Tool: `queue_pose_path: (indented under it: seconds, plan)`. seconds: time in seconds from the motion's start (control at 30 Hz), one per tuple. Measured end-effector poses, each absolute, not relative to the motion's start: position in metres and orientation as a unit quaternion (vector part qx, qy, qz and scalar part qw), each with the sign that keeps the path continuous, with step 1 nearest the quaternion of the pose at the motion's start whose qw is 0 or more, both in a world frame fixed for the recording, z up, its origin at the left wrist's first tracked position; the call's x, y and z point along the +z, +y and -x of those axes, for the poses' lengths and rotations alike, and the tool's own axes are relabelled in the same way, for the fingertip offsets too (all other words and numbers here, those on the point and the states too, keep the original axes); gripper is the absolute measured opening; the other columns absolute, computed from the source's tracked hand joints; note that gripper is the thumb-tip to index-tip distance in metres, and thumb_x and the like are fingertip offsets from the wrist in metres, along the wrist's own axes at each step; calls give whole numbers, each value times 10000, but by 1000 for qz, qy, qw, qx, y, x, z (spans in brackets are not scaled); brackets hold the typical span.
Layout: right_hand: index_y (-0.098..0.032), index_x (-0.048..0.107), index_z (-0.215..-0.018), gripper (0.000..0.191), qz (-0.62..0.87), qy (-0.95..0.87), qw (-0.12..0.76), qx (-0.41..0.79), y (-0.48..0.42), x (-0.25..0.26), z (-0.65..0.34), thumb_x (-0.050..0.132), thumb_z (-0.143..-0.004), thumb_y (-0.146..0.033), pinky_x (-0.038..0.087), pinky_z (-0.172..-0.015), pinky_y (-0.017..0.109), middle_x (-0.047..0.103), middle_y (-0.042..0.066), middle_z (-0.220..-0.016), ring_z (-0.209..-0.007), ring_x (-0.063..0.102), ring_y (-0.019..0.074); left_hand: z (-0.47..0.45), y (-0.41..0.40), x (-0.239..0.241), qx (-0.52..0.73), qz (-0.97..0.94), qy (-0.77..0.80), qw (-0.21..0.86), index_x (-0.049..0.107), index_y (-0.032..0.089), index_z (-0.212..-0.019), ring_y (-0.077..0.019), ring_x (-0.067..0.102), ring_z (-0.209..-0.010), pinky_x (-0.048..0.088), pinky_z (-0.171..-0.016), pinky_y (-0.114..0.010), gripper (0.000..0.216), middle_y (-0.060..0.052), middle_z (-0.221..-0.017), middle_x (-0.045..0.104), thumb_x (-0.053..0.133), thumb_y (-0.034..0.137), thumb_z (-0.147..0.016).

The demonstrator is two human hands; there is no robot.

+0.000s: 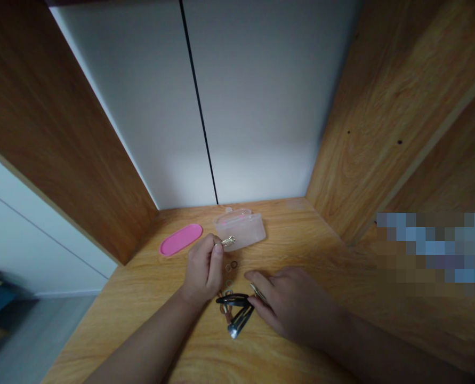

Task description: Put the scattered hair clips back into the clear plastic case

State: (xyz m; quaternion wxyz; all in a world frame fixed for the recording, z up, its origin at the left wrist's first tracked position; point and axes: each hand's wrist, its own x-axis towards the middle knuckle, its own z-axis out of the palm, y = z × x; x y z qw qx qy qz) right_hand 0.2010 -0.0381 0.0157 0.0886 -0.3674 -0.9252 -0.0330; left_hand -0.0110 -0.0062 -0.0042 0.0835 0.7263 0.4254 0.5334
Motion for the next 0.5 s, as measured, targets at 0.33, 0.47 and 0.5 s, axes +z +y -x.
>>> queue_pose_path:
  seconds: [0.33,0.47,0.5]
  plan:
    - [-209,657,-719,545,264,-938,225,8,-36,11,-207,355,-1077,-487,328,-585,309,685,2,-644,-574,593,149,10,-5,1,517,-744,420,60,622,191,-857,-177,633,-684,458,-658,-282,216,-36,-744,668,472,244,-1003]
    - [-193,561,-617,662,286,-904,308,83,-33,11,-212,258,-1068,-571,292,-552,290,588,-2,-570,-521,495,125,10,-4,1,513,-749,417,42,647,186,-896,-169,620,-675,459,-653,-284,176,-36,-752,675,505,224,-992]
    - [-190,537,-612,665,294,-889,333,113,-32,10,-214,255,-1061,-591,287,-539,279,561,-7,-562,-513,479,120,10,-4,2,512,-752,414,37,652,184,-902,-164,607,-662,454,-641,-281,167,-33,-741,668,514,220,-988]
